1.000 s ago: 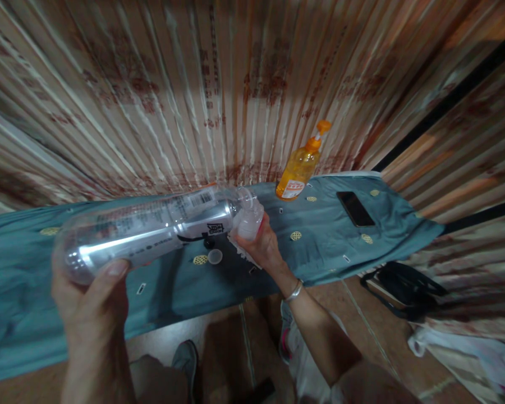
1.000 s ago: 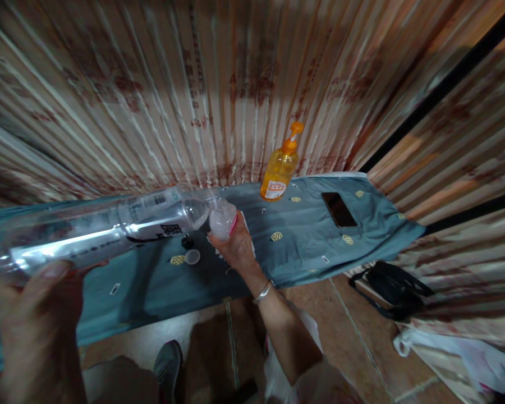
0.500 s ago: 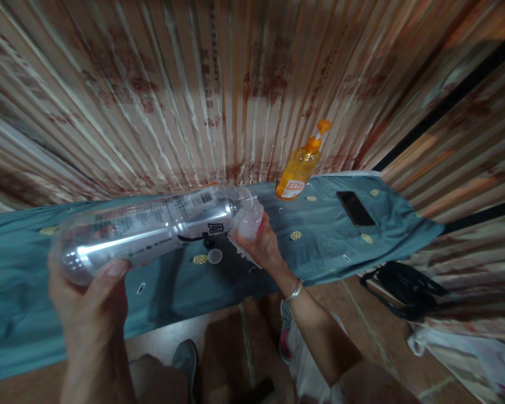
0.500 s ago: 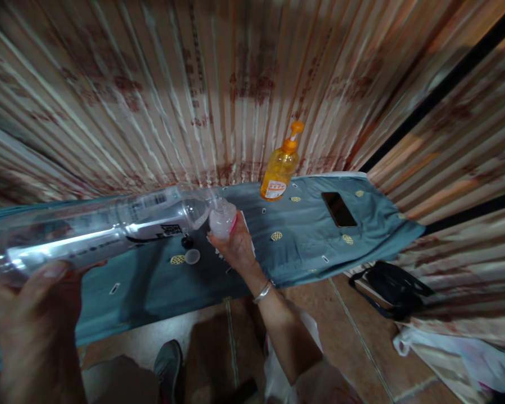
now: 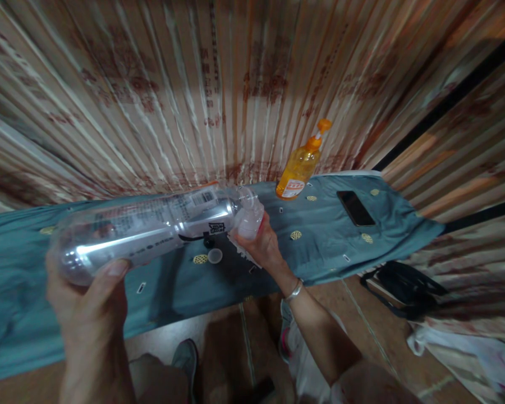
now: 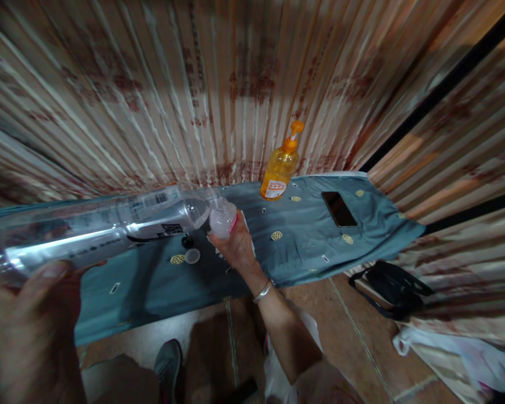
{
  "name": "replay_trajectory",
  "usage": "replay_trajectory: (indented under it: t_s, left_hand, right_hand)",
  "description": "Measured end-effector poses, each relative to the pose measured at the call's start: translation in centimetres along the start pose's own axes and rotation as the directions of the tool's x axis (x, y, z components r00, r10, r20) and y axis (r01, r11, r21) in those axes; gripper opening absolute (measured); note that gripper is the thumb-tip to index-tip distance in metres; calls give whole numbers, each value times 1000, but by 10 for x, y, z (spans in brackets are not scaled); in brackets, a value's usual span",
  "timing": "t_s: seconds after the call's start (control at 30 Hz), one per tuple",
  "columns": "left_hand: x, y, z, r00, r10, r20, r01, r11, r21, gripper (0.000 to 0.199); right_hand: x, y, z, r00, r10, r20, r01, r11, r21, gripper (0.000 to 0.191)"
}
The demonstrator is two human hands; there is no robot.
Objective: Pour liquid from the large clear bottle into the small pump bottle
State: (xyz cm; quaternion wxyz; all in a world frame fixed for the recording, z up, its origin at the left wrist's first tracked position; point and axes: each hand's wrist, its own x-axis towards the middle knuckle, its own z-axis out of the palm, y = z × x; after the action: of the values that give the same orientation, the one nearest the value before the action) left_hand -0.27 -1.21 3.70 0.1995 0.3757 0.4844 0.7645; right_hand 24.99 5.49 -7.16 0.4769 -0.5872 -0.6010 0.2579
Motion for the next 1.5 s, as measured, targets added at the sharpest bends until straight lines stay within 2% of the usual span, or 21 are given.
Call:
replay_trajectory:
  t_s: [0.27, 0.47, 0.93, 1.17, 1.37, 1.5]
  left_hand:
    - [-1, 3, 3, 999, 26, 25, -27, 998, 54, 68]
    - [-1, 2, 1, 999, 39, 7, -39, 997, 59, 69]
    - [0, 2, 3, 1000, -9, -5, 9, 1000, 1, 71]
    - [7, -13, -10, 996, 89, 5, -89, 995, 47, 75]
    - [7, -12, -9, 998, 66, 24, -67, 997, 30, 79]
    - [7, -14, -9, 991, 132, 35, -134, 990, 41, 75]
  right_hand:
    - [0, -3, 0, 1000, 12, -13, -12, 1000, 6, 78]
    - [0, -6, -2, 1000, 18, 1, -18, 1000, 16, 72]
    - [0, -2, -1, 1000, 8, -10, -8, 1000, 16, 77]
    - [0, 0, 1, 1000, 0, -14, 0, 999, 36, 78]
    - [1, -1, 1, 1000, -13, -17, 14, 999, 32, 79]
    - [1, 1, 1, 1000, -12, -12, 12, 999, 35, 80]
